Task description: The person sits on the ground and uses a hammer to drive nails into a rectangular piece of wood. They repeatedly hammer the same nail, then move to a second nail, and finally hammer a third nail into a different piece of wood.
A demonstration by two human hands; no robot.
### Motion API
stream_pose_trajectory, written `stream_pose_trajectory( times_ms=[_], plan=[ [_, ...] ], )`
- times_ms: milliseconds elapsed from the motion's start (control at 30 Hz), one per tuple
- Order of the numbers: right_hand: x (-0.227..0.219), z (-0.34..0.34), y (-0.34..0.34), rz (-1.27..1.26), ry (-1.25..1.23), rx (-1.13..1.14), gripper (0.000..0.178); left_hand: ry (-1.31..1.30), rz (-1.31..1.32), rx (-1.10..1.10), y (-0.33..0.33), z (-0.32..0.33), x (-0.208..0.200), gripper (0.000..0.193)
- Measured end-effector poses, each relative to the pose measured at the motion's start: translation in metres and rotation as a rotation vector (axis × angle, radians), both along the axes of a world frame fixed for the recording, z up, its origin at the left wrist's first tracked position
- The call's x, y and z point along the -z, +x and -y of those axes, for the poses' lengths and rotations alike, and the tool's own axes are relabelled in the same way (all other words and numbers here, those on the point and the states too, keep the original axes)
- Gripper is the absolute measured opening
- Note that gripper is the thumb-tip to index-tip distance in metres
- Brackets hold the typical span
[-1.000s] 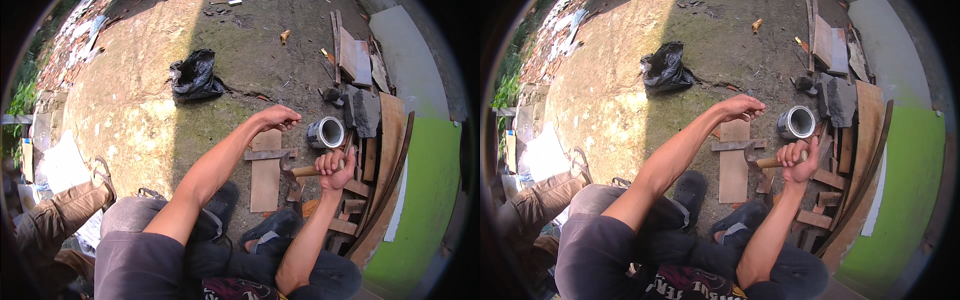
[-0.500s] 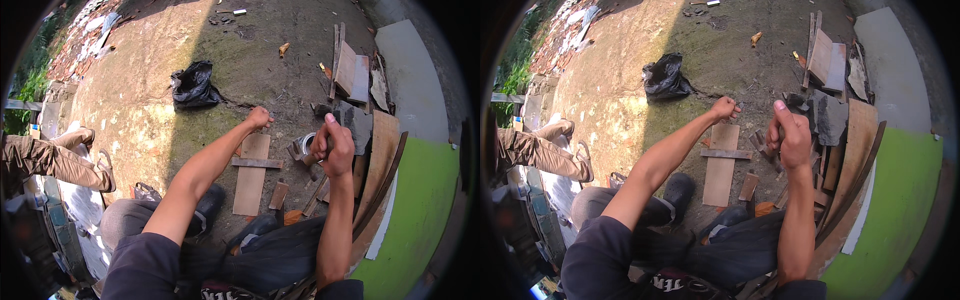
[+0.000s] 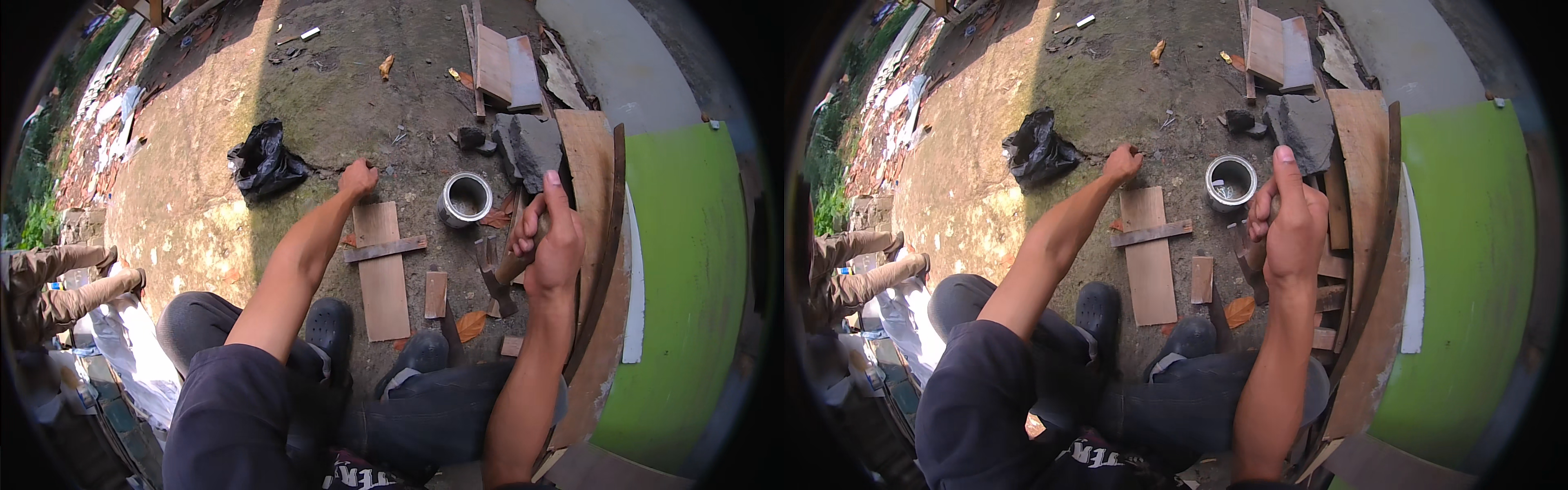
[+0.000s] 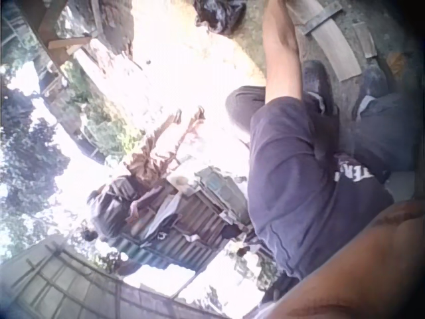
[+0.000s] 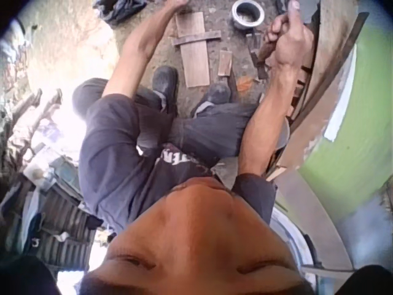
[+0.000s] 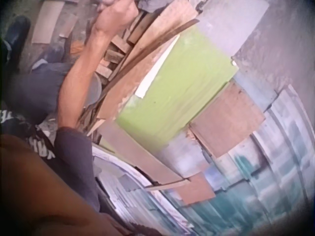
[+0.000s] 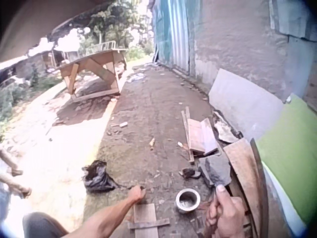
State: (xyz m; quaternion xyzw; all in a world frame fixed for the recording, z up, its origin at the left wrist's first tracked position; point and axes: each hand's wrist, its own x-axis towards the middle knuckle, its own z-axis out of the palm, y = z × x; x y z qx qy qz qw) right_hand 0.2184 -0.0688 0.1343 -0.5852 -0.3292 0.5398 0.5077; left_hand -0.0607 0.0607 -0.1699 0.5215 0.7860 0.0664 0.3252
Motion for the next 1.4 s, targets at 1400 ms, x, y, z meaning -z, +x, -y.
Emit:
stream_pose_trajectory(
  times_ms=[1400],
  plan=[
    [0.209, -0.040, -0.208, -0.198, -0.364, -0.091, 0.052, -0.333, 0.207, 0.214, -0.090, 0.172, 0.020, 0.045]
  ],
)
